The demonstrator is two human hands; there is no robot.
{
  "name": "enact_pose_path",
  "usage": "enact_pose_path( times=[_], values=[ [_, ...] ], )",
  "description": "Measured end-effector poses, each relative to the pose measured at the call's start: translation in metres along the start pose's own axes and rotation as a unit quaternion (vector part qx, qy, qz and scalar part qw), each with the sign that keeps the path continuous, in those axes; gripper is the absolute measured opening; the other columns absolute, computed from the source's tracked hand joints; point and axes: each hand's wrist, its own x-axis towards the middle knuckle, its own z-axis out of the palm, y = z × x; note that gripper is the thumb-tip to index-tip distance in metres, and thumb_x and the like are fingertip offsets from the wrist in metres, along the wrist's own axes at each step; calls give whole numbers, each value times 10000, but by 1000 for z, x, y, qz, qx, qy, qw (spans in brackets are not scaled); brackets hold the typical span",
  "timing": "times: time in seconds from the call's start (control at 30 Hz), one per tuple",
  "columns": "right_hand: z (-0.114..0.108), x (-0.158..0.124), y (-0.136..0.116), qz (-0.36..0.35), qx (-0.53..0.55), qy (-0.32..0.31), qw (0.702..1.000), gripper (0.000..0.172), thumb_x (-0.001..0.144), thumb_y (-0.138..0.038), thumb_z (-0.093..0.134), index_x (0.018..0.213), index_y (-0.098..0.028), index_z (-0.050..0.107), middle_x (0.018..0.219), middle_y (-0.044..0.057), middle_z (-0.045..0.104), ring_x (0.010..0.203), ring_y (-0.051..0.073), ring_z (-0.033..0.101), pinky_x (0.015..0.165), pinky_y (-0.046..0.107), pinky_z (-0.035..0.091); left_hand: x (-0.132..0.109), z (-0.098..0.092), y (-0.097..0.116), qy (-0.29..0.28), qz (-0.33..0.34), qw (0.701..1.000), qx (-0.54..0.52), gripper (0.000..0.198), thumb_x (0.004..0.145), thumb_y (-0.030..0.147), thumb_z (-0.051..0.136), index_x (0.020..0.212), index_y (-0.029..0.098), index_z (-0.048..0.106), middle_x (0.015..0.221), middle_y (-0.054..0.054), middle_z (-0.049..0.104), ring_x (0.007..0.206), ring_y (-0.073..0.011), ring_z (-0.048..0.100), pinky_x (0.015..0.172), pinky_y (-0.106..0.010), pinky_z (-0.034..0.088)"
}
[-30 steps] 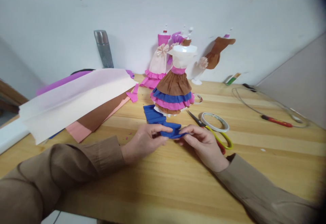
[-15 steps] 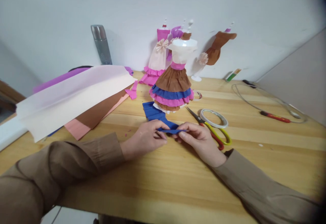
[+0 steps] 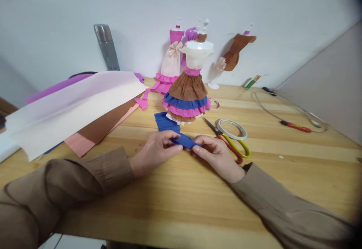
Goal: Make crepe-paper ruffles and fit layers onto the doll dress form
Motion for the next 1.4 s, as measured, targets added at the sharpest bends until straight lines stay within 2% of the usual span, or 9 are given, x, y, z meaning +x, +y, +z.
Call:
enact_pose_path(
  times=[0.13,0.23,0.33,0.6,0.77,1.07,1.2,1.3,1.4],
  values=[
    [3,-1,1,-36,-6,25,999,298,805,-438,693,694,-177,604,685,8,580,629,132,508,605,264,419,0,0,0,-7,19,999,49,196,744,226,650,913,136,689,830,-16,591,726,-119,591,660,-237,466],
    [4,-2,1,-57,-33,37,997,225,821,-356,677,703,-176,611,684,5,572,630,131,506,605,262,422,0,-3,0,39,72,988,130,126,760,228,636,807,147,721,738,4,530,685,-106,533,644,-239,424],
    [4,-2,1,-69,-57,51,995,164,823,-302,665,728,-174,627,700,15,599,639,134,524,618,268,440,2,-5,-5,73,88,984,135,118,764,245,634,738,147,693,689,13,513,658,-104,503,634,-247,393],
    [3,-2,-4,-92,-75,61,991,146,817,-306,667,740,-185,635,704,28,643,658,152,572,623,278,475,3,-4,-10,65,56,994,62,77,735,208,634,690,147,619,693,23,529,674,-98,516,642,-241,399],
    [3,-1,-5,-114,-81,75,987,146,826,-247,642,694,-189,616,663,9,611,620,136,546,590,261,454,2,-1,-6,37,-10,999,-24,215,703,252,677,882,145,625,799,-7,621,748,-137,595,710,-291,462],
    [3,-3,-7,-132,-126,36,983,112,847,-267,630,779,-179,616,728,26,601,677,153,552,637,284,450,2,-4,1,59,55,993,86,174,748,261,624,621,141,624,637,32,485,625,-86,450,616,-246,336],
    [4,0,-4,-129,-143,46,980,176,868,-257,597,708,-183,585,679,19,590,635,142,534,605,269,437,2,-3,-4,51,9,997,59,172,741,314,640,763,143,646,691,8,573,653,-108,509,618,-245,376],
    [4,1,-3,-122,-149,54,980,176,866,-274,599,712,-187,592,682,23,597,634,145,541,604,269,440,3,-4,-10,39,-40,998,36,309,705,364,686,915,139,658,728,-13,625,642,-123,539,591,-244,389],
    [4,0,-4,-112,-143,56,982,190,865,-298,603,707,-193,590,680,25,601,638,151,547,607,271,443,3,-4,-11,41,-25,998,49,176,699,306,681,751,139,662,682,-7,612,610,-103,521,573,-228,383]
  ],
)
